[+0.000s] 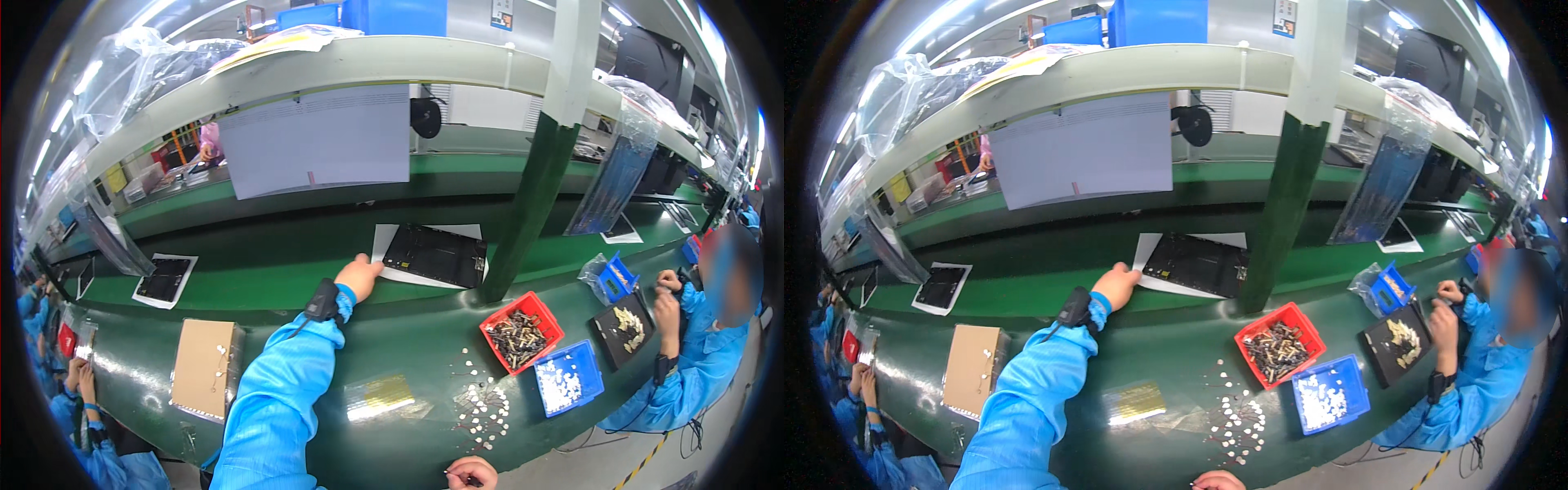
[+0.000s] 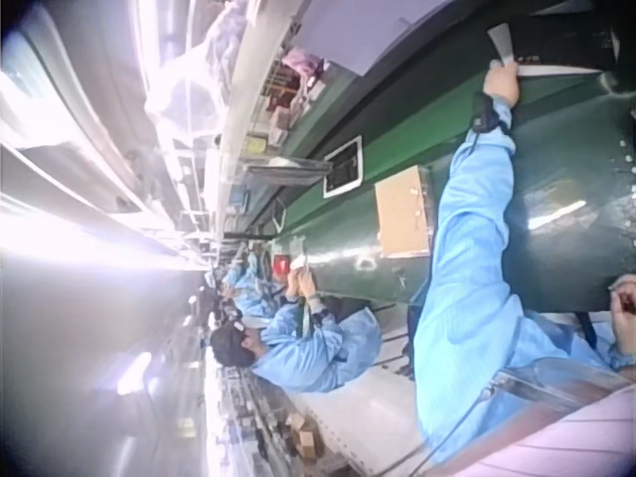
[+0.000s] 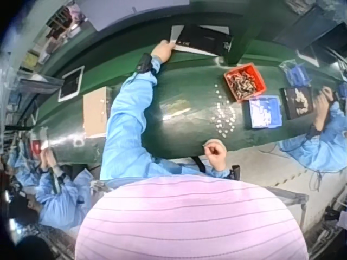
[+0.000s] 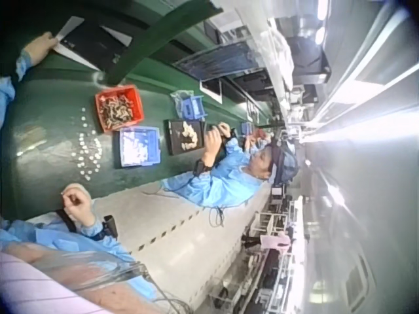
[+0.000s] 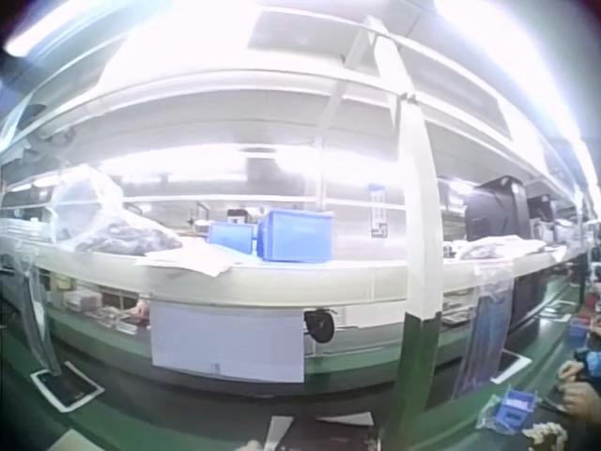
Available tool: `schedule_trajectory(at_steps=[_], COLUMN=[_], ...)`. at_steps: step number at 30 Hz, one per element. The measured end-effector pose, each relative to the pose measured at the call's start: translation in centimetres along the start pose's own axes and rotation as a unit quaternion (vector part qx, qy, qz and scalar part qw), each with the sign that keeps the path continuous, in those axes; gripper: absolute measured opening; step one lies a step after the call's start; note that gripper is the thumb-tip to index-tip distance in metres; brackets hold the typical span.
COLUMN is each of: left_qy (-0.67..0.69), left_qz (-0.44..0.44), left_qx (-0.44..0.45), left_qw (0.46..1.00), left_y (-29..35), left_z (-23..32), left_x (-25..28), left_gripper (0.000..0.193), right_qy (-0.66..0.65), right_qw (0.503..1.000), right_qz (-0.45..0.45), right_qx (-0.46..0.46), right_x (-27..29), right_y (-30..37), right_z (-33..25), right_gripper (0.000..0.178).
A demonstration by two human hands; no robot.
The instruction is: Manually assembling laptop or tablet components on a factory production line.
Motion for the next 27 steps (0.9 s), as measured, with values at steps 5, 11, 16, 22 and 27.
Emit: schedule_trajectory(at_steps=[5,11,16,22,27], left_qy=[0.45,0.819,0.468,0.488,0.388], left_qz=[0.088,0.32,0.369,0.52,0.539], left_qx=[0.251,0.223,0.45,0.321,0.152], left_qw=[0.852,0.421,0.665,0.623,0.732], left_y=[2.7,-0.3,-2.2,-0.8,4.1], left_z=[-5.4,-9.8,-5.0,-2.5,-1.4], left_x=[1.2,-1.7,0.5,6.3,12.5], left_gripper=[0.017,0.034,0.058,0.068,0.048], right_qy=[-0.008,0.031,0.035,0.025,-0.1], right_qw=[1.0,0.999,0.998,0.997,0.99], right_qz=[-0.009,-0.023,-0.042,-0.069,0.0], right_qx=[-0.016,-0.006,0.042,-0.024,-0.098], right_x=[0.0,0.3,0.2,1.7,1.1], right_y=[0.0,-0.2,1.5,2.3,1.6], right_z=[0.3,0.5,3.1,6.5,5.0], right_gripper=[0.01,0.009,0.007,0.009,0.01])
Point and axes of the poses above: each hand's wrist, its own y-axis away from the middle knuckle, its own x-axis out of the back of the hand, z = x × y, the point moved 2 cm from there along -y, towards the middle knuckle, and after that the axes turned 11 degrees about -z, right-handed, at the moved point
